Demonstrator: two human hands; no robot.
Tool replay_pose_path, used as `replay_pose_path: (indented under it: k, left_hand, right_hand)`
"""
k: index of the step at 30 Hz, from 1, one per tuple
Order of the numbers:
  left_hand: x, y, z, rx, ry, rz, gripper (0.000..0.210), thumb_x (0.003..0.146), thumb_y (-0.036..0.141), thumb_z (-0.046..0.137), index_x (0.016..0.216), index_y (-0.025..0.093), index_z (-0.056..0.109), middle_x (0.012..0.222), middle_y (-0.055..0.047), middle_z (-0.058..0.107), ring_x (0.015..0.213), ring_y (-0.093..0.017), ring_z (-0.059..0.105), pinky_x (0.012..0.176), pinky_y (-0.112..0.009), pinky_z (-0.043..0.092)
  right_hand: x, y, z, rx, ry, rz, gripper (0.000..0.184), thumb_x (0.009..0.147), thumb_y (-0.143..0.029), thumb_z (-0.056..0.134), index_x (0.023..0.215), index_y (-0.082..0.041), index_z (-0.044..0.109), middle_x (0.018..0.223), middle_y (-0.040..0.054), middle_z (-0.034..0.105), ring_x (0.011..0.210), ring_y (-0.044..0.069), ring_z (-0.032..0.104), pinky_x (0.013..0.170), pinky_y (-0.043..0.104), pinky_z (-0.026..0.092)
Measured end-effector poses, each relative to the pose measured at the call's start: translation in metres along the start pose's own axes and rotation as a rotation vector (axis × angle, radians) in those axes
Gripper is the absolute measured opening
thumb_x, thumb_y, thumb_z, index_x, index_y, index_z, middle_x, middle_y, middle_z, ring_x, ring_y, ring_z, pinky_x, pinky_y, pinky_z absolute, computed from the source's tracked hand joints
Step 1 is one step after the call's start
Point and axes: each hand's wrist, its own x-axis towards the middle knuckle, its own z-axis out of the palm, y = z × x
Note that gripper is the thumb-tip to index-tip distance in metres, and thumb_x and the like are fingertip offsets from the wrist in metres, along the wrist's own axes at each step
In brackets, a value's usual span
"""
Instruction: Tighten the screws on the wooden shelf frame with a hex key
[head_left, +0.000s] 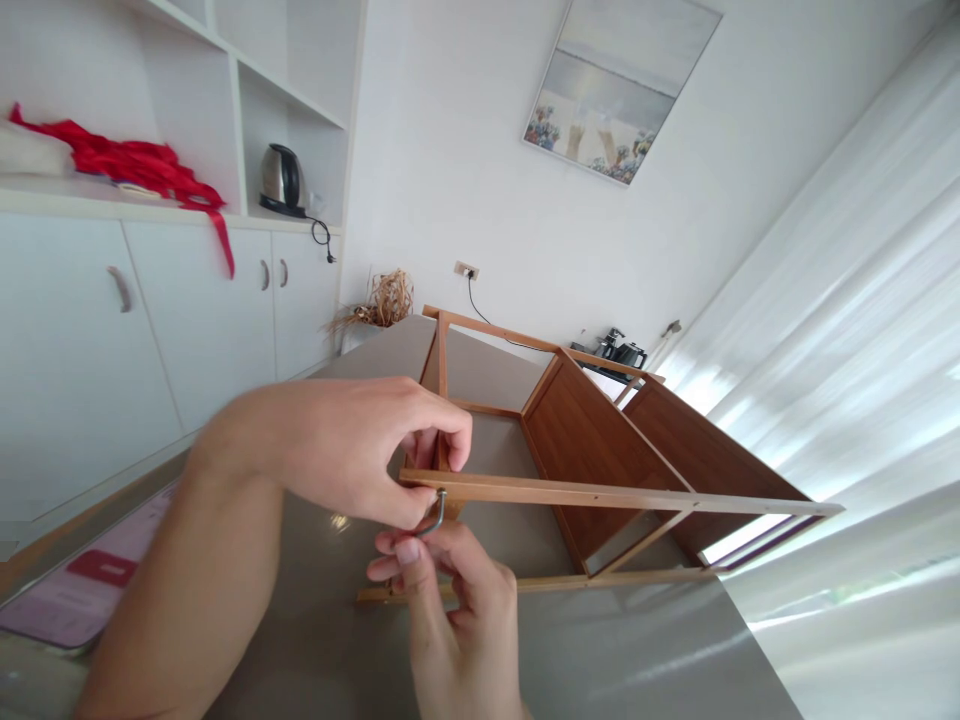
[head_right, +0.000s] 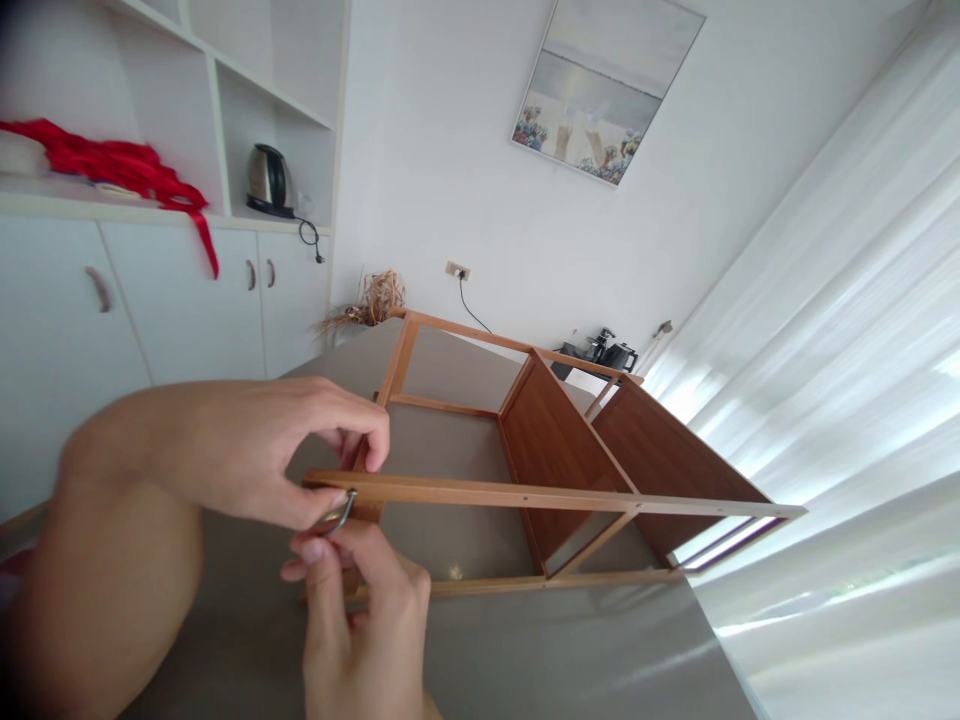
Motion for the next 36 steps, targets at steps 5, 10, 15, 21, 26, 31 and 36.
replay_pose_path:
  k: [5, 10, 15, 21, 26, 31, 36]
  left_hand:
    - [0.000, -0.001, 0.001, -0.020, -0.019, -0.009, 0.019, 0.070, 0.024, 0.061, 0.088, 0.024, 0.061, 0.077, 0.002, 0.069, 0.068, -0.015, 0.061, 0.064, -0.025, 0.045]
    - [0.000, -0.002, 0.002, -0.039, -0.011, -0.009, 0.019, 0.070, 0.023, 0.060, 0.088, 0.024, 0.060, 0.075, 0.002, 0.068, 0.066, -0.014, 0.060, 0.062, -0.024, 0.044]
    - [0.000, -0.001, 0.002, 0.002, -0.003, -0.012, 0.020, 0.069, 0.023, 0.060, 0.088, 0.024, 0.060, 0.079, 0.002, 0.069, 0.069, -0.015, 0.060, 0.063, -0.024, 0.045]
    - [-0.001, -0.001, 0.002, -0.007, 0.019, -0.011, 0.022, 0.068, 0.022, 0.060, 0.090, 0.025, 0.062, 0.083, 0.001, 0.069, 0.079, -0.017, 0.062, 0.070, -0.025, 0.046]
    - [-0.002, 0.000, 0.000, -0.015, 0.010, -0.002, 0.023, 0.068, 0.023, 0.062, 0.091, 0.024, 0.063, 0.087, 0.000, 0.069, 0.082, -0.018, 0.062, 0.071, -0.026, 0.045]
    - [-0.002, 0.001, 0.000, -0.022, 0.024, -0.001, 0.023, 0.069, 0.024, 0.064, 0.092, 0.025, 0.064, 0.088, 0.000, 0.070, 0.083, -0.018, 0.063, 0.074, -0.027, 0.046]
    - [-0.002, 0.000, 0.001, -0.037, 0.026, 0.003, 0.021, 0.069, 0.025, 0.064, 0.090, 0.024, 0.064, 0.087, 0.000, 0.070, 0.083, -0.019, 0.063, 0.074, -0.028, 0.046]
  right_hand:
    - [0.001, 0.001, -0.005, -0.034, -0.008, -0.067, 0.016, 0.097, -0.024, 0.056, 0.098, -0.023, 0.072, 0.090, 0.0004, 0.077, 0.077, 0.013, 0.075, 0.070, 0.016, 0.059]
    - [-0.006, 0.000, 0.002, -0.005, 0.037, -0.011, 0.014, 0.097, -0.028, 0.057, 0.098, -0.022, 0.070, 0.090, 0.0015, 0.078, 0.077, 0.015, 0.076, 0.068, 0.019, 0.061]
    - [-0.005, -0.002, 0.009, -0.014, 0.105, -0.039, 0.013, 0.096, -0.029, 0.058, 0.091, -0.022, 0.068, 0.083, 0.0013, 0.078, 0.070, 0.016, 0.076, 0.067, 0.021, 0.062]
    - [-0.008, -0.001, 0.011, -0.090, 0.078, -0.080, 0.014, 0.098, -0.027, 0.055, 0.092, -0.023, 0.068, 0.084, 0.0004, 0.078, 0.072, 0.015, 0.076, 0.066, 0.019, 0.061]
    - [-0.007, 0.005, -0.002, -0.318, 0.127, -0.301, 0.016, 0.095, -0.018, 0.056, 0.100, -0.027, 0.068, 0.084, -0.0017, 0.076, 0.069, 0.012, 0.074, 0.069, 0.017, 0.057]
    - [0.000, 0.009, -0.023, -0.543, 0.046, -0.394, 0.015, 0.096, -0.017, 0.056, 0.103, -0.023, 0.067, 0.076, 0.0000, 0.071, 0.066, 0.012, 0.069, 0.065, 0.019, 0.053]
    - [0.002, 0.010, -0.028, -0.585, 0.043, -0.449, 0.017, 0.097, -0.016, 0.054, 0.106, -0.020, 0.067, 0.074, 0.0013, 0.069, 0.060, 0.013, 0.063, 0.058, 0.022, 0.048]
